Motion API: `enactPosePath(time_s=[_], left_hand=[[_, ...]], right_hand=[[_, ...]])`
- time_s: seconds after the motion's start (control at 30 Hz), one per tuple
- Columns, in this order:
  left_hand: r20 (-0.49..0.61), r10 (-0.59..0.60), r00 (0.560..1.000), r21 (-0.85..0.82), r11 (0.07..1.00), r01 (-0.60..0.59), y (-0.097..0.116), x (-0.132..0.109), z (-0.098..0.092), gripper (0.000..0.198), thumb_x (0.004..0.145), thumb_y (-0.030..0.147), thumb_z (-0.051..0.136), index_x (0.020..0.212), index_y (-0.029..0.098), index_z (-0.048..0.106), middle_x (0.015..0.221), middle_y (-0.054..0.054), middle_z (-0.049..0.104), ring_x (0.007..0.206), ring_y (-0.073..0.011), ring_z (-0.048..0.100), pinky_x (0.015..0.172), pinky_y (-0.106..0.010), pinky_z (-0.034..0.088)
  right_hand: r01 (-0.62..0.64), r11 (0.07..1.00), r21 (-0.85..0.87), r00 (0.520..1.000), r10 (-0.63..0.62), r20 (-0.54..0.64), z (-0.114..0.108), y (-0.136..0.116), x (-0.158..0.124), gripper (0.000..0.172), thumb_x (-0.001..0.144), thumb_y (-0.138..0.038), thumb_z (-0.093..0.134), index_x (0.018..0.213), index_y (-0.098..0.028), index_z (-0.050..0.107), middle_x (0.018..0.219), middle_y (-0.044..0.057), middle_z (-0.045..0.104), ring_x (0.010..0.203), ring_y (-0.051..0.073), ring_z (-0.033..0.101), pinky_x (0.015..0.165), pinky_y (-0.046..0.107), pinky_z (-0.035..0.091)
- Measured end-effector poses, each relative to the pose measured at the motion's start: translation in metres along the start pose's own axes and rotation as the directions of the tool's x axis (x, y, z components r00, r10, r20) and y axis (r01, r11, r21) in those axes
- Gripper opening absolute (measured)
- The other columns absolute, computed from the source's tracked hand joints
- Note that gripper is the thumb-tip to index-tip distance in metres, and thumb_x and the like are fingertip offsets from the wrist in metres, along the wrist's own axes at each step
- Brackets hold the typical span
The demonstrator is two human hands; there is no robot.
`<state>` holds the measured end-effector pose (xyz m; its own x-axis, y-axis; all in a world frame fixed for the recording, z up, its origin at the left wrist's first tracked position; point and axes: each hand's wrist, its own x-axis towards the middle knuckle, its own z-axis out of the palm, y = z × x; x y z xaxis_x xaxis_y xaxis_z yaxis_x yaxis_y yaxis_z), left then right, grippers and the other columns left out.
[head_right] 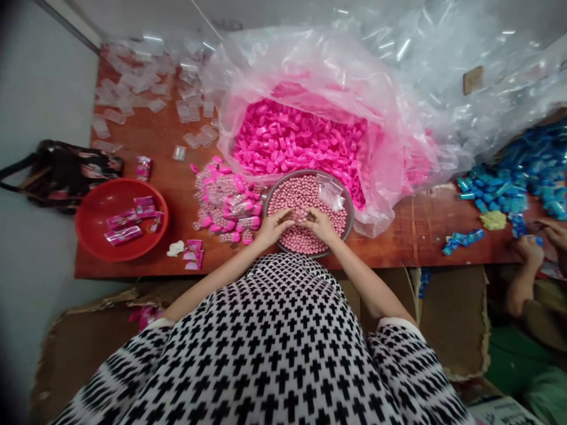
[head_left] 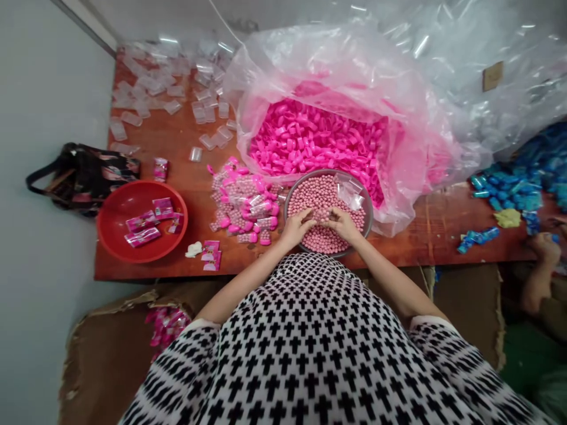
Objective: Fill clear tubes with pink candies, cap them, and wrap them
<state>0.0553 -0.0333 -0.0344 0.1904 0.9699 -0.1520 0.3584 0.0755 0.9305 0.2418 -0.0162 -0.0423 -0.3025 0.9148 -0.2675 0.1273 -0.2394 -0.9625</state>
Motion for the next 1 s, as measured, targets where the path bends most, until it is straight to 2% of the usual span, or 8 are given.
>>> enactPosePath(time_s=[0.1, 0.23, 0.4, 0.47, 0.7, 0.83, 0.93, 1.0], left_hand=[[0.030, 0.000, 1.000, -0.108, 0.994, 0.003, 0.004, 0.004, 0.009, 0.029, 0.085, 0.024, 0.055, 0.111, 0.018, 0.066, 0.111, -0.005, 0.069, 0.102, -0.0196, 0.064, 0.095, -0.036, 0.048], [0.040, -0.019, 0.999, -0.204, 0.979, 0.027, 0.003, 0.006, 0.013, 0.031, 0.083, 0.031, 0.057, 0.109, 0.017, 0.067, 0.112, -0.006, 0.069, 0.102, -0.0204, 0.064, 0.094, -0.036, 0.049], [0.117, -0.051, 0.992, -0.437, 0.894, 0.098, -0.007, 0.009, 0.014, 0.046, 0.078, 0.042, 0.059, 0.114, 0.014, 0.064, 0.109, -0.009, 0.069, 0.088, -0.0212, 0.068, 0.081, -0.039, 0.055], [0.116, -0.029, 0.993, -0.423, 0.903, 0.076, -0.009, 0.010, 0.012, 0.046, 0.076, 0.043, 0.062, 0.112, 0.014, 0.065, 0.108, -0.009, 0.069, 0.090, -0.0216, 0.067, 0.083, -0.040, 0.055], [0.095, 0.091, 0.991, -0.181, 0.981, -0.073, 0.001, 0.014, 0.000, 0.034, 0.079, 0.038, 0.060, 0.105, 0.017, 0.067, 0.104, -0.006, 0.070, 0.095, -0.0204, 0.065, 0.088, -0.036, 0.051], [-0.026, 0.191, 0.981, 0.009, 0.982, -0.191, 0.006, 0.019, -0.011, 0.025, 0.084, 0.033, 0.055, 0.102, 0.019, 0.065, 0.101, -0.005, 0.070, 0.096, -0.0183, 0.063, 0.090, -0.034, 0.049], [-0.011, 0.236, 0.972, 0.063, 0.970, -0.235, 0.005, 0.023, -0.016, 0.022, 0.085, 0.030, 0.054, 0.100, 0.019, 0.064, 0.100, -0.005, 0.069, 0.094, -0.0172, 0.063, 0.088, -0.033, 0.049], [-0.019, 0.214, 0.977, 0.060, 0.975, -0.212, 0.002, 0.024, -0.015, 0.022, 0.085, 0.030, 0.053, 0.102, 0.019, 0.063, 0.100, -0.005, 0.069, 0.092, -0.0169, 0.064, 0.087, -0.032, 0.050]], right_hand=[[-0.003, 0.997, 0.074, 1.000, 0.003, -0.003, 0.002, -0.010, -0.006, 0.040, 0.063, -0.039, 0.075, 0.093, -0.022, 0.056, 0.086, -0.001, 0.061, 0.083, 0.015, 0.061, 0.083, 0.032, 0.051], [0.078, 0.990, -0.118, 0.997, -0.074, 0.037, -0.009, -0.026, -0.012, 0.052, 0.070, -0.037, 0.072, 0.117, -0.024, 0.051, 0.093, 0.001, 0.063, 0.079, 0.015, 0.063, 0.077, 0.031, 0.052], [0.247, 0.874, -0.418, 0.967, -0.194, 0.166, -0.023, -0.047, -0.013, 0.029, 0.085, -0.030, 0.056, 0.113, -0.022, 0.059, 0.111, 0.006, 0.066, 0.101, 0.017, 0.062, 0.093, 0.032, 0.046], [0.254, 0.838, -0.483, 0.964, -0.176, 0.200, -0.022, -0.053, -0.011, 0.026, 0.086, -0.027, 0.056, 0.111, -0.021, 0.061, 0.111, 0.005, 0.067, 0.103, 0.017, 0.061, 0.094, 0.031, 0.044], [0.244, 0.807, -0.538, 0.951, -0.090, 0.296, -0.019, -0.060, -0.009, 0.029, 0.083, -0.028, 0.062, 0.110, -0.019, 0.059, 0.098, 0.004, 0.069, 0.085, 0.015, 0.064, 0.079, 0.026, 0.047], [0.186, 0.837, -0.514, 0.974, -0.090, 0.206, -0.033, -0.059, -0.002, 0.041, 0.080, -0.033, 0.065, 0.118, -0.020, 0.055, 0.092, 0.001, 0.069, 0.080, 0.014, 0.064, 0.077, 0.025, 0.047], [0.104, 0.777, -0.621, 0.990, -0.141, -0.011, -0.058, -0.061, 0.018, 0.026, 0.085, -0.029, 0.056, 0.107, -0.018, 0.063, 0.094, 0.004, 0.069, 0.084, 0.015, 0.063, 0.079, 0.026, 0.046], [0.009, 0.703, -0.711, 0.968, -0.185, -0.171, -0.079, -0.066, 0.037, 0.022, 0.086, -0.026, 0.051, 0.097, -0.016, 0.067, 0.094, 0.006, 0.070, 0.085, 0.017, 0.063, 0.081, 0.027, 0.045]])
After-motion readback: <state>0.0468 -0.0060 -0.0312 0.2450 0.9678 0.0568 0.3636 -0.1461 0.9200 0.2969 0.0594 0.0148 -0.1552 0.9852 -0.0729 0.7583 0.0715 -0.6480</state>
